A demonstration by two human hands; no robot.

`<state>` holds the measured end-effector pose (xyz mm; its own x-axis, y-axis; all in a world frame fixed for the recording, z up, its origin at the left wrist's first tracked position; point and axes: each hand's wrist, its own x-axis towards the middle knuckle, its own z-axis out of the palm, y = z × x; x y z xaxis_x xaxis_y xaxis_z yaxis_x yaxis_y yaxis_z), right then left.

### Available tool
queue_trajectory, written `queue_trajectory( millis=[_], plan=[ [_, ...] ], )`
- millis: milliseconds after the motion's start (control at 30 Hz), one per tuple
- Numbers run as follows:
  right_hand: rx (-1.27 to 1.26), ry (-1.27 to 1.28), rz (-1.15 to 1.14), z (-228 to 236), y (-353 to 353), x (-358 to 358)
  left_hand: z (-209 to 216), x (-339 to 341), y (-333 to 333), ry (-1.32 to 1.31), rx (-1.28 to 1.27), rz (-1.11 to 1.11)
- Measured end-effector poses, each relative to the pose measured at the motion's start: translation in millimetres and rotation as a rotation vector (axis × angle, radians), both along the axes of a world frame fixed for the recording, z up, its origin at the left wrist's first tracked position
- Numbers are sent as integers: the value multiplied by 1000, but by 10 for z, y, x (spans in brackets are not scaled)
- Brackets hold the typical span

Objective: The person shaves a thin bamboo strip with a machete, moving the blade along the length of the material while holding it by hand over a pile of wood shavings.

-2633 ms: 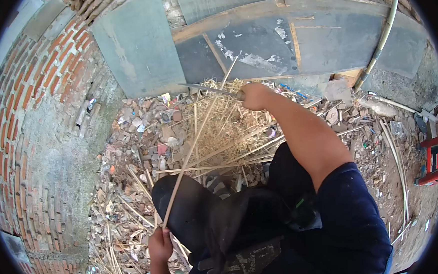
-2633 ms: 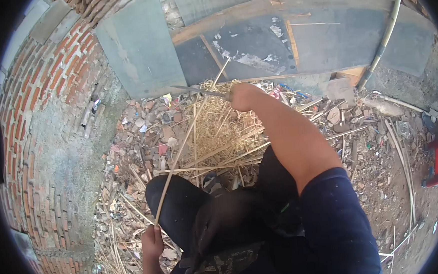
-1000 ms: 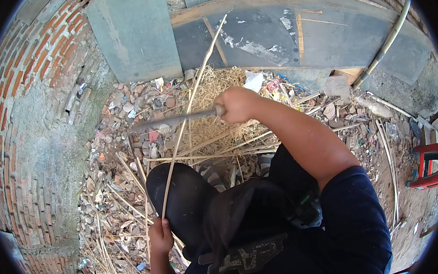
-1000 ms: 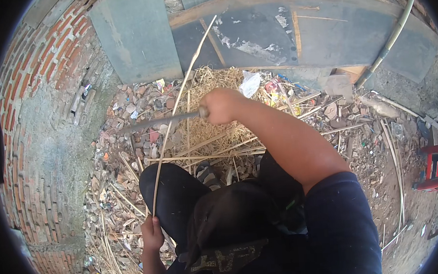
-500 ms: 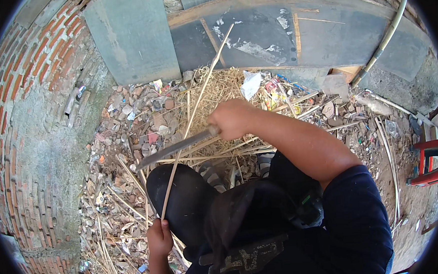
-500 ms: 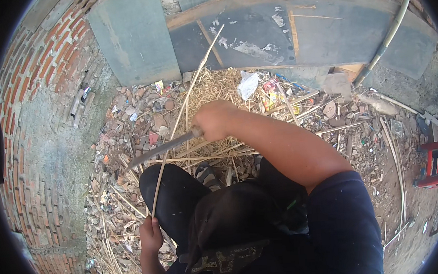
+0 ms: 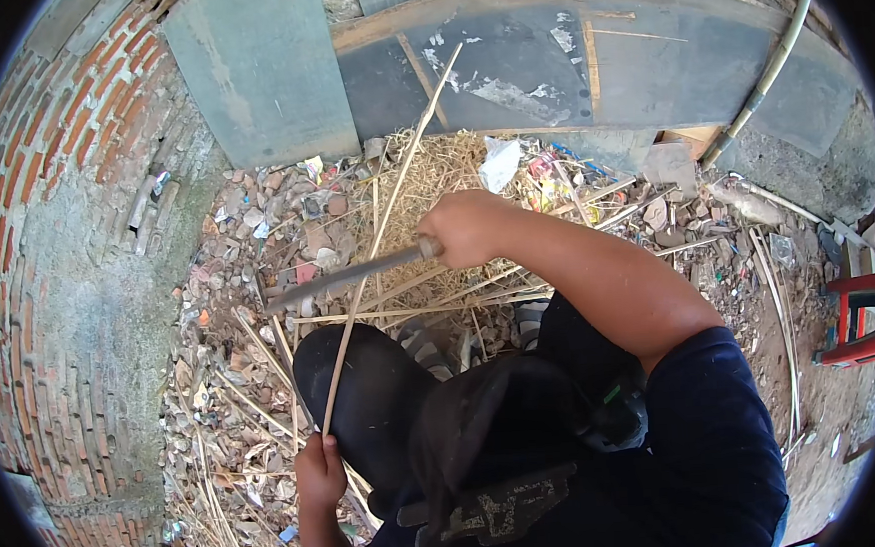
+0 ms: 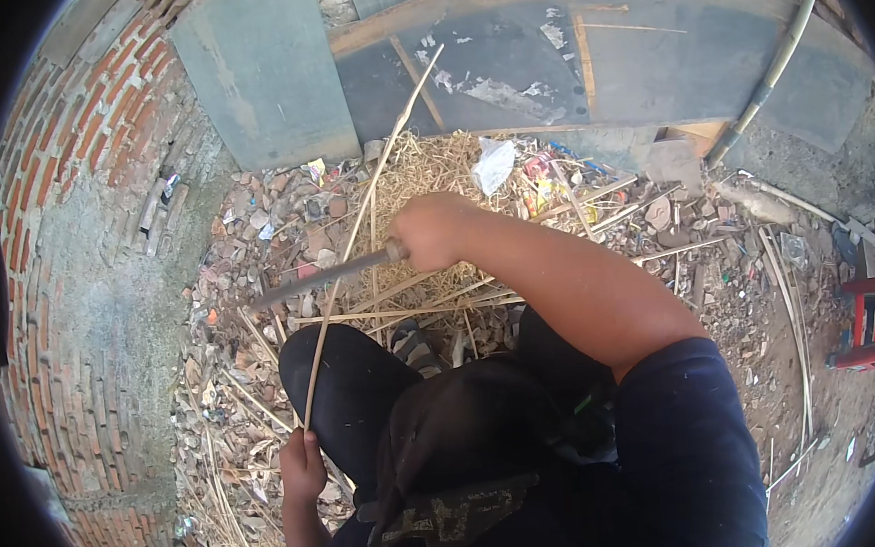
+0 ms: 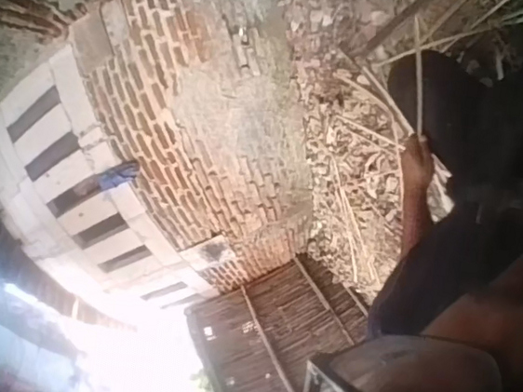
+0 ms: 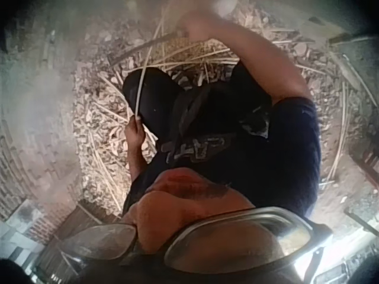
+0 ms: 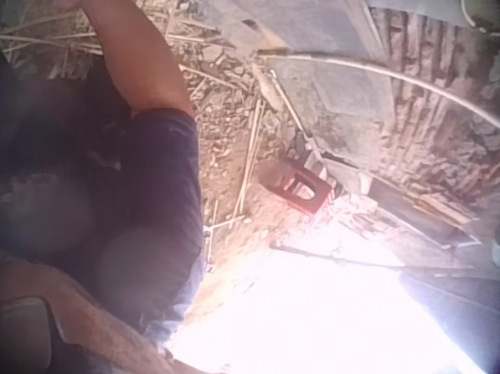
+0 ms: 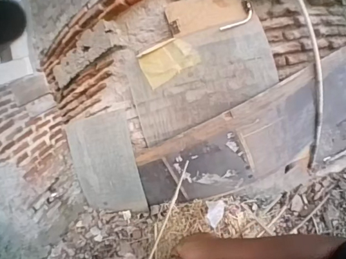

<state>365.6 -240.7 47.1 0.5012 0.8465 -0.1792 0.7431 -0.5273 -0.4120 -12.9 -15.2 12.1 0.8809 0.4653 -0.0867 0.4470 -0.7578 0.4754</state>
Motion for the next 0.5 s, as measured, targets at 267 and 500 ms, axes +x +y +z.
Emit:
queue_trajectory(
  millis=[267,500],
  plan=[
    [104,44,-307,-358,-200,675,-79,-37,57,-57,-20,22],
    [39,7,-171,-76,-135,269,-8,-40,-30,-41,-35,4]
  ],
)
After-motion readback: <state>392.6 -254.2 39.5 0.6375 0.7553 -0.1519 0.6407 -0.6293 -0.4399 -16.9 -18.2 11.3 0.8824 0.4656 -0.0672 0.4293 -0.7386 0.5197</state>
